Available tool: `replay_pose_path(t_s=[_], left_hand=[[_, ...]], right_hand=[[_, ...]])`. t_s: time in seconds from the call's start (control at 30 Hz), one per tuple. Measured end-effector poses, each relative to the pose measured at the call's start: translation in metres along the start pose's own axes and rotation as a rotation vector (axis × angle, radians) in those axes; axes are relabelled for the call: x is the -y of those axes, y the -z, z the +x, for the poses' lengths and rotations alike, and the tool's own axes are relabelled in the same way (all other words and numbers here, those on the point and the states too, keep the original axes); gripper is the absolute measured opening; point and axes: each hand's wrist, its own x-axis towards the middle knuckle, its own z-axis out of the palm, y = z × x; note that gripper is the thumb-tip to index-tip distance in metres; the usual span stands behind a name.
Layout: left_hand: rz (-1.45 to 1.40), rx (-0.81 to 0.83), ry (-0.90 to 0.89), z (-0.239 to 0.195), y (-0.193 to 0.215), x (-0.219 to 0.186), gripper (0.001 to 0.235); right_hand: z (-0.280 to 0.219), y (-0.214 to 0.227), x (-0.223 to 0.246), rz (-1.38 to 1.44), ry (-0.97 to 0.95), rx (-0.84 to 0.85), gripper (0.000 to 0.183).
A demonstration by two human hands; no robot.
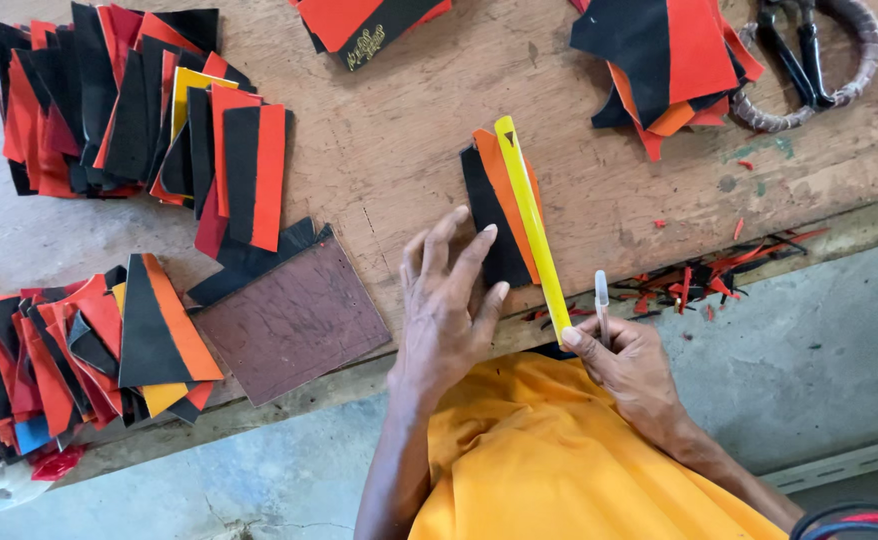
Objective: The person repeatedly marks small rectangular pieces of red and black material using a yellow ruler and a white marker. They align the ruler, draw a line, then set the marked piece aside and pick up the next piece to repeat the process.
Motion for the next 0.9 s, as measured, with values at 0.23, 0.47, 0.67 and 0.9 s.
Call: replay_pose_path(t_s=[0.23,0.47,0.67,0.9], left_hand=[[0.116,0.014,-0.118,0.022,-0.008,0.006,0.057],[0.190,0.066,-0.150,0.025,-0.008,0.006,0.053],[0.168,0.065,-0.130,0.027,-0.008,0.006,0.052],[0.168,0.096,-0.105,0.027,-0.005,0.006,0.051]], right_hand=[[0.000,0.000,0.003,-0.108,0.021,-0.027,0.021],[0.003,0.003,0.000,-0.095,0.034,0.017,0.021],[0.003,0.003,0.002,-0.036,0.007,0.036,0.020],[0.005,-0.003,0.009,-0.100,0.038,0.062,0.021]])
